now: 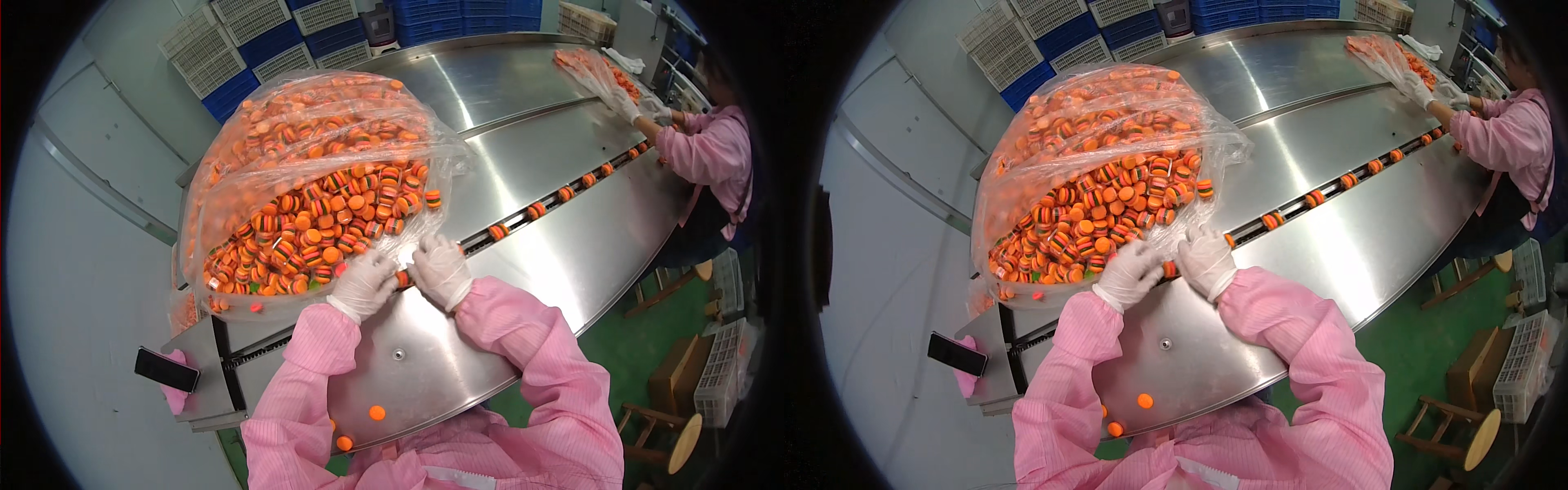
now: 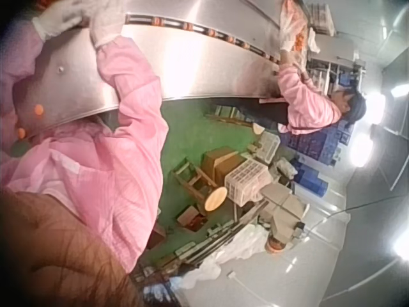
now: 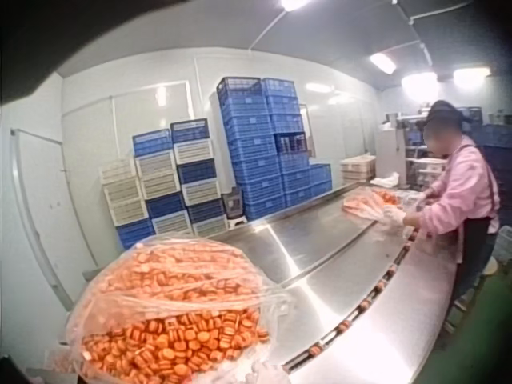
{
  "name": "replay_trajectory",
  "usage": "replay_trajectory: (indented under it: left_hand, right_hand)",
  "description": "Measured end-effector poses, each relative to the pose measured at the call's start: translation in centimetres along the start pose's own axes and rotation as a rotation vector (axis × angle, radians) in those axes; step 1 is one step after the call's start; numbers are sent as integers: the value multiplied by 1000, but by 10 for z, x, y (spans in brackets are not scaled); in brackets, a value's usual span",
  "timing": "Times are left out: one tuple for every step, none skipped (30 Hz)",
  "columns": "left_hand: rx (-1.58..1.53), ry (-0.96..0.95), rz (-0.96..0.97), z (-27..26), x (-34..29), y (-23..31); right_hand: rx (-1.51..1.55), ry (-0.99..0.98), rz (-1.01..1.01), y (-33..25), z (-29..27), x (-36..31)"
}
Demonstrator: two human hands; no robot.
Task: The person picks up small orange and green circular candy pieces from a large plastic bag and places them onto a moving conveyor belt. They arrange the pieces in a single file line as the belt moves them away.
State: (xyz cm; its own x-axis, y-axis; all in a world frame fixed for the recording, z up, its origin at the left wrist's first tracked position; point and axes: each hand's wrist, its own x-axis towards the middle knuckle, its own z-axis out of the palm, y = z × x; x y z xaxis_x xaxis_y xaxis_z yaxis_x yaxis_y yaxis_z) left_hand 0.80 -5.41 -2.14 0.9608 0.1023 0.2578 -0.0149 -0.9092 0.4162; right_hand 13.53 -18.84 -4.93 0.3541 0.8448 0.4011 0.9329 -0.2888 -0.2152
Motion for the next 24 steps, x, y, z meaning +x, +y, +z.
replay_trajectory:
  left_hand:
    - [67,106,-18,3,3,-10]
    - [134,212,-37,4,6,-20]
    - [193,227,-94,5,11,-25]
    - [287,214,-137,8,14,-29]
    - [380,200,-181,13,17,-34]
    - [477,189,-219,19,22,-38]
    - [453,129,-301,24,28,-39]
    - [429,93,-341,28,30,-38]
    - [465,55,-340,27,31,-37]
    - [500,16,-338,26,32,-37]
    - [508,1,-347,24,32,-35]
    - [515,-14,-354,23,33,-33]
    - [516,-26,-365,22,33,-32]
    - [538,-41,-390,22,35,-34]
    - [554,-58,-413,23,37,-34]
    - [569,-76,-430,23,40,-32]
    - [583,-74,-434,23,41,-29]
    - [577,-71,-437,22,41,-27]
    - [570,-68,-441,21,41,-26]
    - [564,-65,-445,21,40,-25]
    - [540,-80,-451,20,40,-23]
    - [516,-95,-457,19,39,-22]
    - [491,-110,-463,18,38,-22]
    - [489,-130,-454,18,37,-23]
  right_hand:
    - [28,0,26,10,-3,8]
    - [56,0,51,19,-5,18]
    - [97,71,57,24,-8,28]
    - [140,146,60,26,-12,40]
    - [183,220,64,27,-15,50]
    - [206,197,77,29,-11,57]
    - [231,174,89,31,-1,65]
    - [255,151,100,33,8,72]
    - [281,153,132,29,10,77]
    - [292,184,153,26,10,77]
    - [304,217,174,21,10,73]
    - [315,250,197,15,9,67]
    - [317,253,167,7,8,54]
    - [286,213,113,-1,6,41]
    - [179,199,21,-6,10,27]
    - [71,186,-67,-8,13,15]
    - [64,89,-9,-10,12,5]
    - [62,-3,48,-10,12,-3]
    - [61,-96,105,-9,10,-8]
    - [52,-35,61,-6,6,-11]
    - [41,26,16,-3,-1,-15]
    - [31,87,-29,2,-6,-20]
    - [42,54,11,14,-11,-17]
    - [-56,128,38,33,-19,-10]
